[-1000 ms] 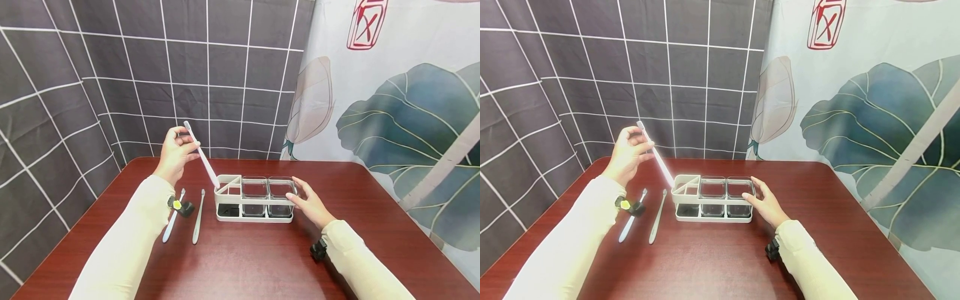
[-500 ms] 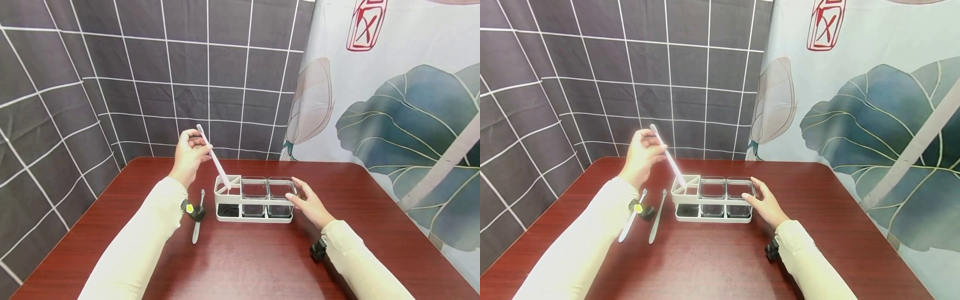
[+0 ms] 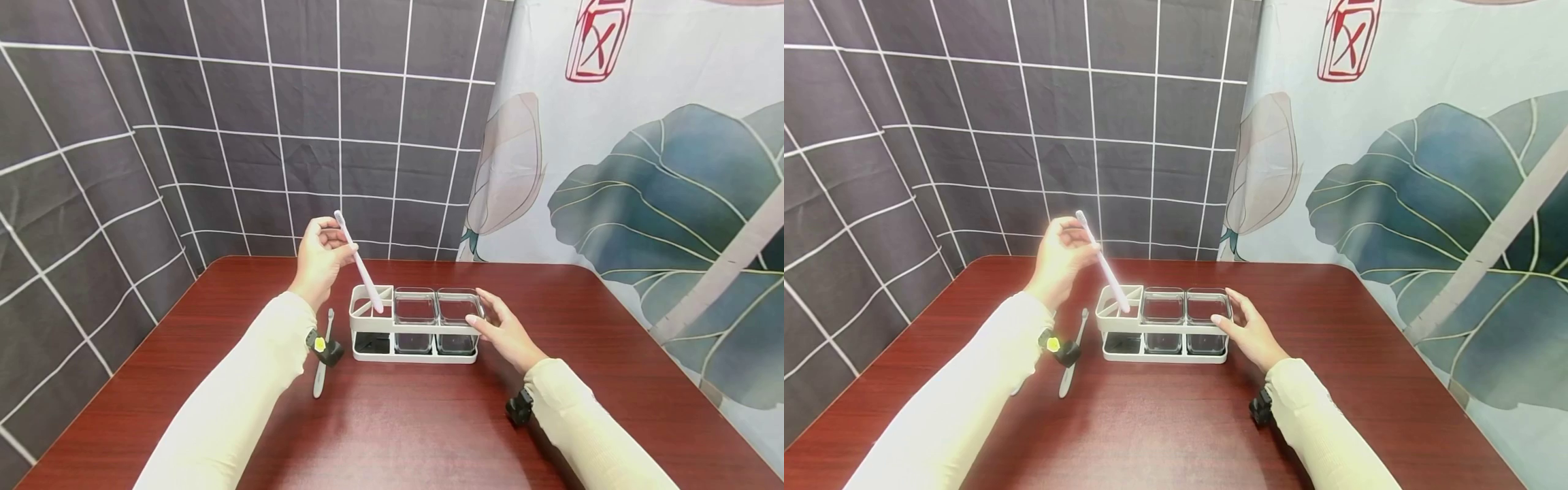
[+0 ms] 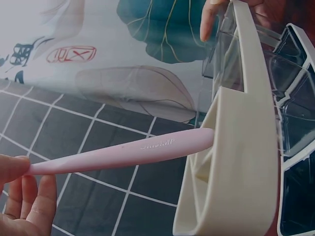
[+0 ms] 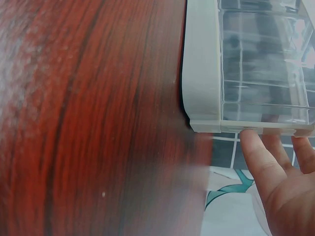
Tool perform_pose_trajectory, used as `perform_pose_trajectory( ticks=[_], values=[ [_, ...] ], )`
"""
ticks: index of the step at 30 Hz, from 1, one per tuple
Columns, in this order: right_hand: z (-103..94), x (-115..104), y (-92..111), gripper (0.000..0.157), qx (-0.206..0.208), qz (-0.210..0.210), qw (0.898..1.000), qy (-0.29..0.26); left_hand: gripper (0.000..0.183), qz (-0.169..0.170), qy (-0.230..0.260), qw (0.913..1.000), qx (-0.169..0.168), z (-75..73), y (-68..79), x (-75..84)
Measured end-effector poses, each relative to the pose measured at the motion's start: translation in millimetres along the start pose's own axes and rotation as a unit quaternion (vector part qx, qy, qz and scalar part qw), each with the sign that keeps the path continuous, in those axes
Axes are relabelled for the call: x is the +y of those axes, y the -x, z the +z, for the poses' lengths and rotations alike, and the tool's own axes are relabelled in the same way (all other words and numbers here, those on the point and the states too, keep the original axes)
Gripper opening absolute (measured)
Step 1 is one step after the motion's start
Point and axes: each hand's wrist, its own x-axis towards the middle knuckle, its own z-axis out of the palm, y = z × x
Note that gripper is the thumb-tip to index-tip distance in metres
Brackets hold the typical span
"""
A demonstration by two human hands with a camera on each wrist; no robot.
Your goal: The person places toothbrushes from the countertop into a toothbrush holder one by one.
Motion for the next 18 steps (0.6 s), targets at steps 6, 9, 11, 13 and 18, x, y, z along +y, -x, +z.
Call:
perform_pose_trajectory(
  ticks=[6,9,11,13,18],
  values=[
    [0.1,0,0,0.067,0.000,-0.001,1.000,0.002,0.046,0.007,-0.016,0.9999,0.000,1.6,2.8,-5.8],
    [-0.1,0,0,0.067,-0.002,0.000,1.000,0.001,0.045,0.010,-0.026,0.9996,-0.002,2.1,3.6,-10.2],
    [-0.3,0,0,0.068,-0.002,0.002,1.000,0.000,0.044,0.014,-0.039,0.9991,-0.005,2.8,3.9,-13.3],
    [-0.3,0,0,0.068,-0.002,0.002,1.000,0.000,0.043,0.017,-0.048,0.9987,-0.007,3.4,4.6,-16.2],
    [0.1,0,0,0.067,0.000,0.000,1.000,0.002,0.041,0.023,-0.070,0.9972,-0.012,5.4,7.8,-21.7]
  ],
)
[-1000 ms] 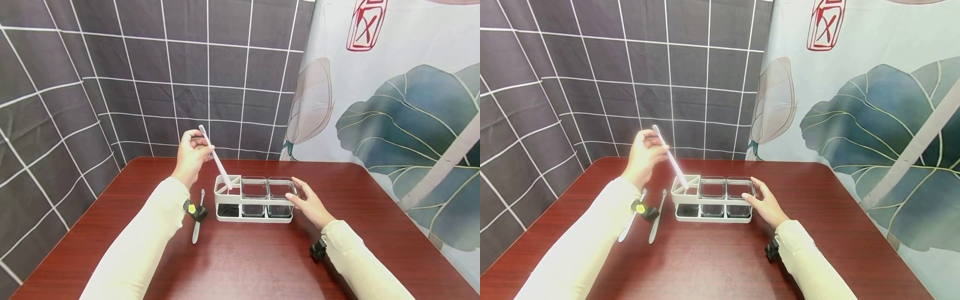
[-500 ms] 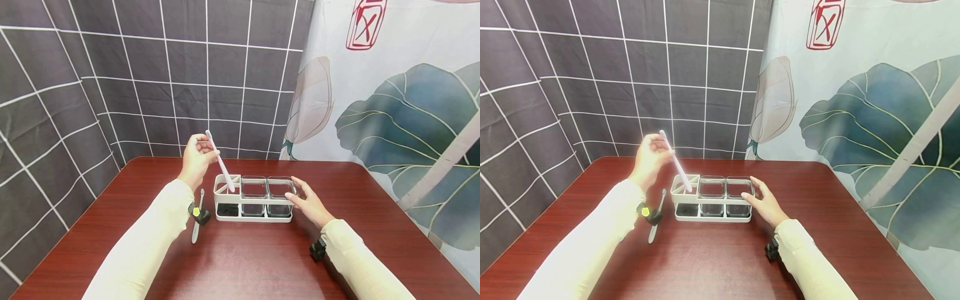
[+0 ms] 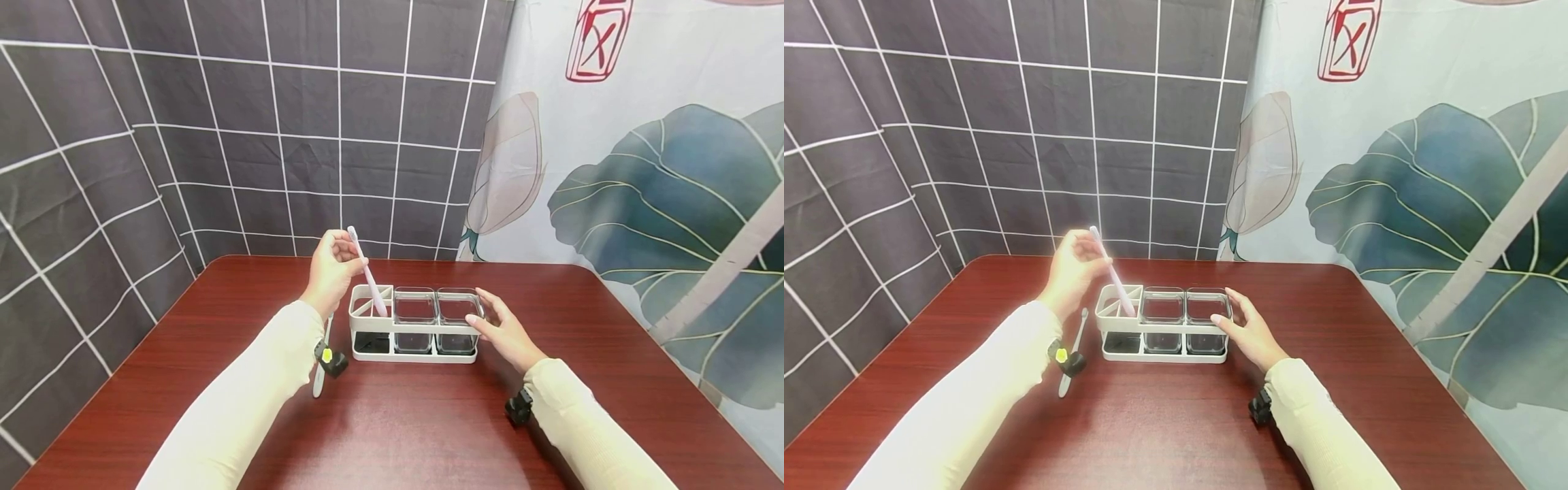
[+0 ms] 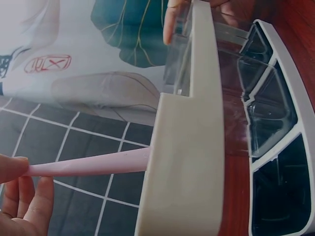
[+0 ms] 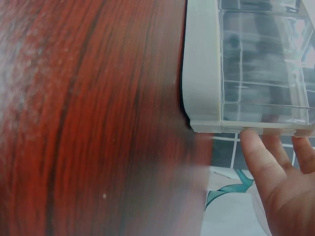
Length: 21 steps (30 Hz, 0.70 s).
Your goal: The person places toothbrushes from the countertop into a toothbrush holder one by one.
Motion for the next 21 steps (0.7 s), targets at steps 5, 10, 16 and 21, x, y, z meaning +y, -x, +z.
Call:
perform_pose_trajectory(
  ticks=[5,10,16,21],
  values=[
    [0.0,0,0,0.068,0.000,0.002,1.000,-0.001,0.040,-0.002,-0.024,0.9997,-0.009,2.9,3.4,-3.0],
    [0.1,-1,0,0.068,0.001,0.005,1.000,-0.002,0.037,-0.010,-0.045,0.9988,-0.013,3.7,4.5,-7.9],
    [0.2,-2,1,0.069,0.001,0.007,1.000,-0.002,0.036,-0.008,-0.061,0.9980,-0.012,4.0,4.6,-14.7],
    [0.0,-3,1,0.069,0.000,0.008,1.000,-0.002,0.036,-0.003,-0.067,0.9976,-0.013,4.5,6.8,-19.4]
  ],
)
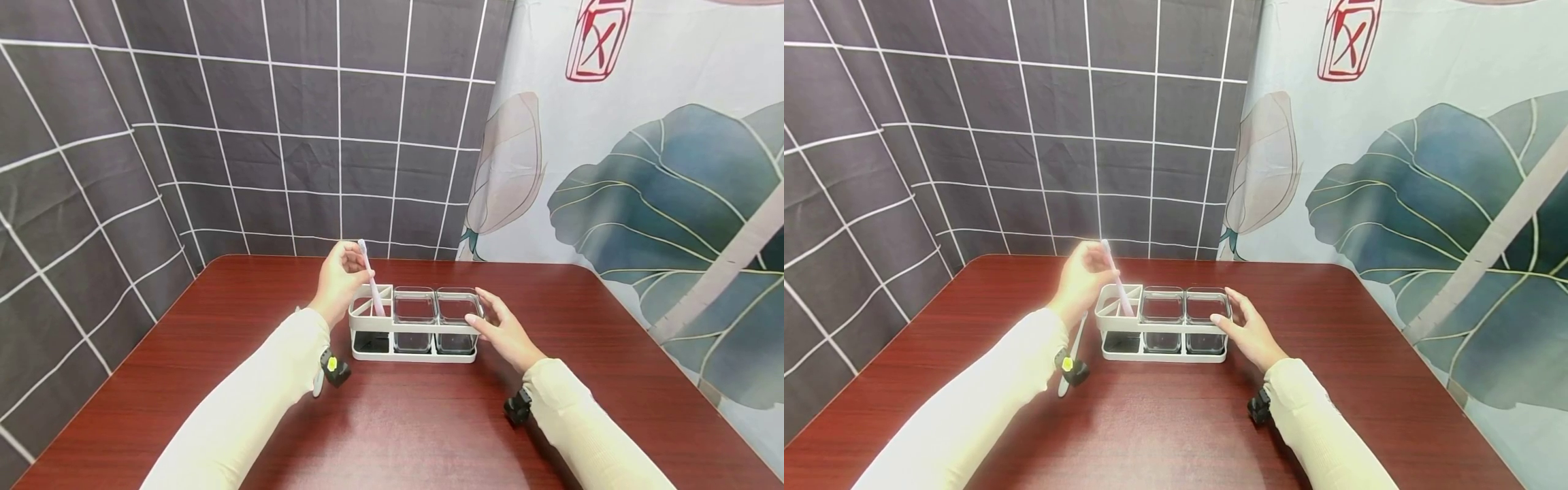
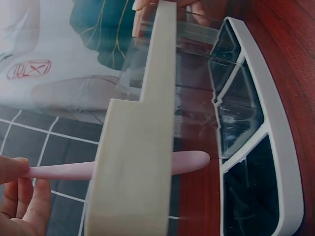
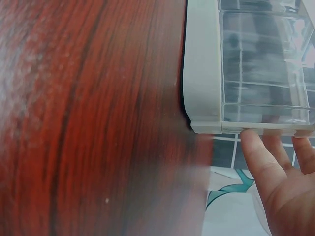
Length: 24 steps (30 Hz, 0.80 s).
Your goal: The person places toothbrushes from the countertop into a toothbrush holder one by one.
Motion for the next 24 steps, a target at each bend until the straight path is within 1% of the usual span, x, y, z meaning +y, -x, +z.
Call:
perform_pose_trajectory(
  ticks=[4,13,24],
  values=[
    [0.4,0,0,0.069,0.000,0.000,1.000,-0.004,0.035,0.003,-0.007,1.0000,-0.004,1.3,1.9,-5.1],
    [1.5,1,0,0.068,0.003,-0.004,1.000,-0.006,0.034,-0.007,-0.036,0.9993,-0.011,3.1,5.3,-12.9],
    [1.5,1,1,0.068,0.001,-0.001,1.000,-0.007,0.032,-0.008,-0.060,0.9979,-0.021,5.3,7.4,-18.0]
  ],
)
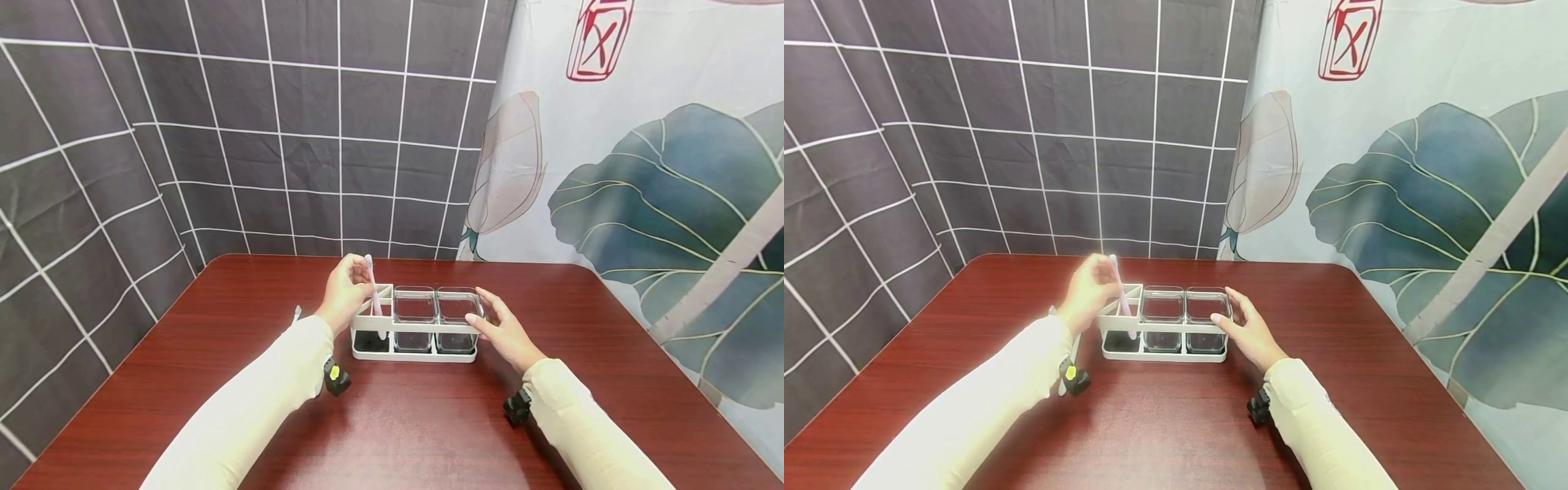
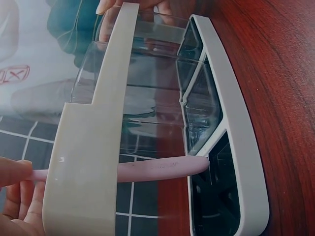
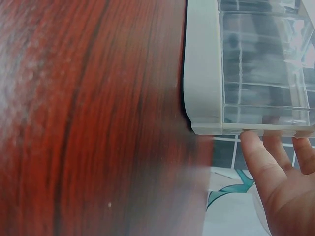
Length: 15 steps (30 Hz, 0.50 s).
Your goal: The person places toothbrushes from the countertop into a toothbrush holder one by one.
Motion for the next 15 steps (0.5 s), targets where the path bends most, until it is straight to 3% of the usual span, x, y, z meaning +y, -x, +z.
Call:
perform_pose_trajectory(
  ticks=[15],
  values=[
    [0.4,0.4,-0.2,0.068,0.000,0.003,1.000,-0.002,0.028,0.007,-0.002,0.9999,-0.008,0.4,4.1,-2.5]
  ],
)
